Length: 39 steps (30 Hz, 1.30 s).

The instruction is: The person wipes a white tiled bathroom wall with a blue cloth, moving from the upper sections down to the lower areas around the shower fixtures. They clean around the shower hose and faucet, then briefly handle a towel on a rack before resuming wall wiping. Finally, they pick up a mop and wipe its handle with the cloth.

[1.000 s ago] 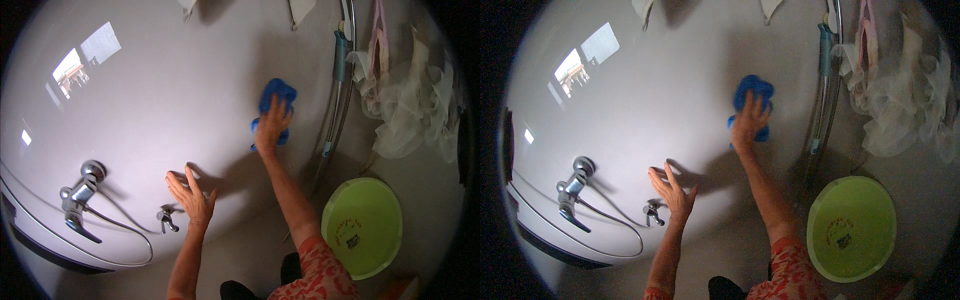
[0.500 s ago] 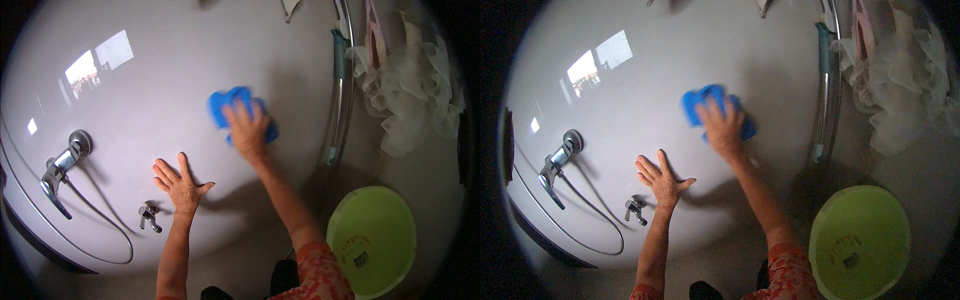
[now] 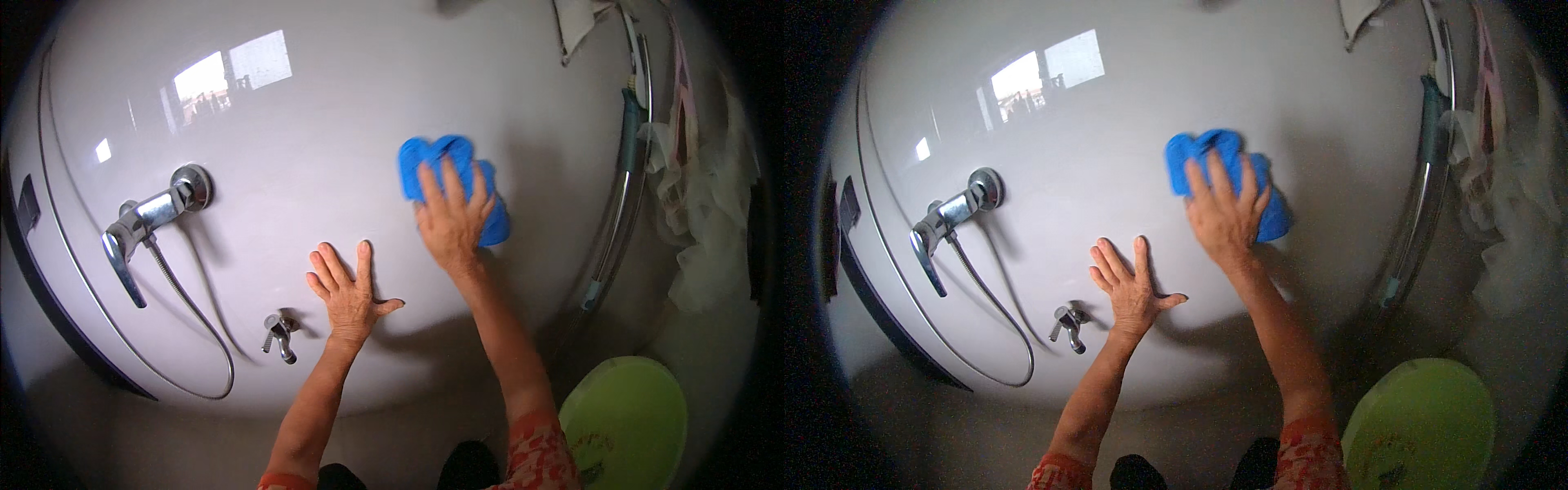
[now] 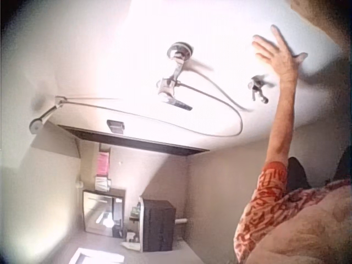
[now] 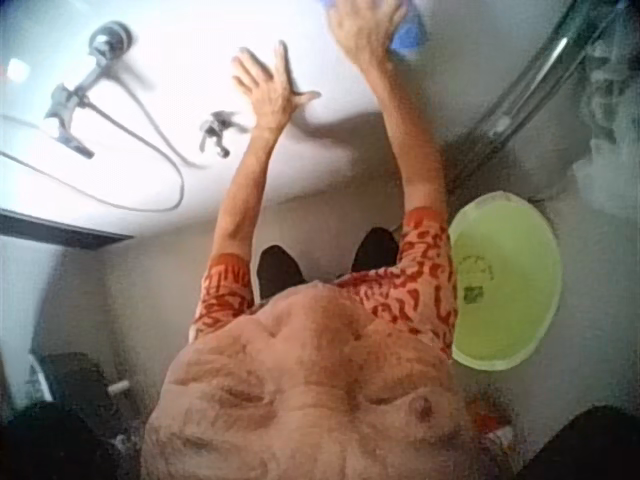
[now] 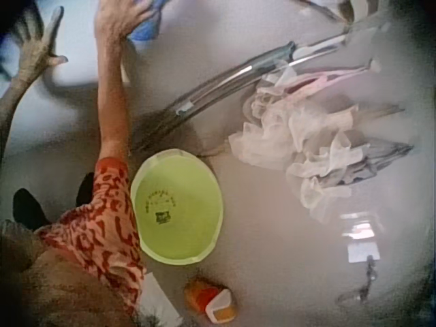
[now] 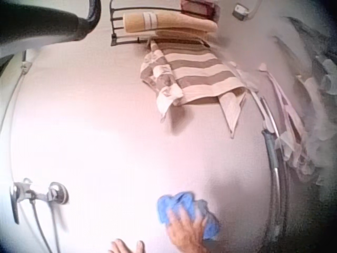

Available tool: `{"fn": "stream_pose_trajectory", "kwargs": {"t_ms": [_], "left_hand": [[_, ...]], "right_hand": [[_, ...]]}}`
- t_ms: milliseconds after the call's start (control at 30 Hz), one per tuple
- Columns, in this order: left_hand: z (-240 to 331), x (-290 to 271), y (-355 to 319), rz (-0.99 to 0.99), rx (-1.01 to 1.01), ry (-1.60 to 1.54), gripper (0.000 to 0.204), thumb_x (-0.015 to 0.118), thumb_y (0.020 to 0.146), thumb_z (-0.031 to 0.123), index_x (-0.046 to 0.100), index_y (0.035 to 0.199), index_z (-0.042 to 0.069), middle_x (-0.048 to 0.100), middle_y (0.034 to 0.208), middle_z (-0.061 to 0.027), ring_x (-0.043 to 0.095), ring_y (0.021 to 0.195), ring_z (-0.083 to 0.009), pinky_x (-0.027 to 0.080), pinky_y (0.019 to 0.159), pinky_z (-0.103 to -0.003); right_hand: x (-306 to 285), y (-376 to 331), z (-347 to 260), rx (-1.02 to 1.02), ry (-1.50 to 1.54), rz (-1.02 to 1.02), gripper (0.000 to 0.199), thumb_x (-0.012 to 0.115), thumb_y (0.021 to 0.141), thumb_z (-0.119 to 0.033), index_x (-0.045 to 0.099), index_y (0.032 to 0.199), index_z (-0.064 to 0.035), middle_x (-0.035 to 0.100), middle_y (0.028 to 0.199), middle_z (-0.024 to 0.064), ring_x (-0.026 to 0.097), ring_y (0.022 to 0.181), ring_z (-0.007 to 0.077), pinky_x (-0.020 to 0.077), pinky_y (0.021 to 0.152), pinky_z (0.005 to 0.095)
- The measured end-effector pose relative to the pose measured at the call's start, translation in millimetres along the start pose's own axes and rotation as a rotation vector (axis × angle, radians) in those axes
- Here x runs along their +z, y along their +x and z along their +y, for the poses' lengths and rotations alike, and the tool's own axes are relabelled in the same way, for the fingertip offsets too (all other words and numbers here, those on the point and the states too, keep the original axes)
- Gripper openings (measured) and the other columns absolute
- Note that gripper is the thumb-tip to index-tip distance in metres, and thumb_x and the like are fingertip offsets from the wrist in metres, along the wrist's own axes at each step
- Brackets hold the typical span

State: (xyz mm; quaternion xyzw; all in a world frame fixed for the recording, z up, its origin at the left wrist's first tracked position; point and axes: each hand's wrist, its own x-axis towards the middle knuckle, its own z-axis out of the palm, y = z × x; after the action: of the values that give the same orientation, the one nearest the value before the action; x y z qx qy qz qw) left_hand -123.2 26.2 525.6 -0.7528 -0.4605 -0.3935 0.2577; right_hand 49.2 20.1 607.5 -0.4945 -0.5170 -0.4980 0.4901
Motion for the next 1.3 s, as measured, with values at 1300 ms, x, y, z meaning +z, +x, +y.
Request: {"fn": "stream_pose_trajectory", "kwargs": {"t_ms": [1300], "left_hand": [[-8, 2, -8, -0.009, -0.012, -0.084, 0.123, 0.081, 0.036, 0.056, 0.023, 0.141, 0.03, 0.007, 0.141, -0.0352, 0.008, 0.13, -0.0509, 0.019, 0.093, -0.066]], "right_hand": [[10, 82, -41, -0.192, 0.044, 0.054, 0.047, 0.07, 0.074, -0.014, 0.056, 0.117, -0.0278, 0.036, 0.135, -0.0001, 0.032, 0.122, 0.0324, 0.029, 0.093, 0.0601]]}}
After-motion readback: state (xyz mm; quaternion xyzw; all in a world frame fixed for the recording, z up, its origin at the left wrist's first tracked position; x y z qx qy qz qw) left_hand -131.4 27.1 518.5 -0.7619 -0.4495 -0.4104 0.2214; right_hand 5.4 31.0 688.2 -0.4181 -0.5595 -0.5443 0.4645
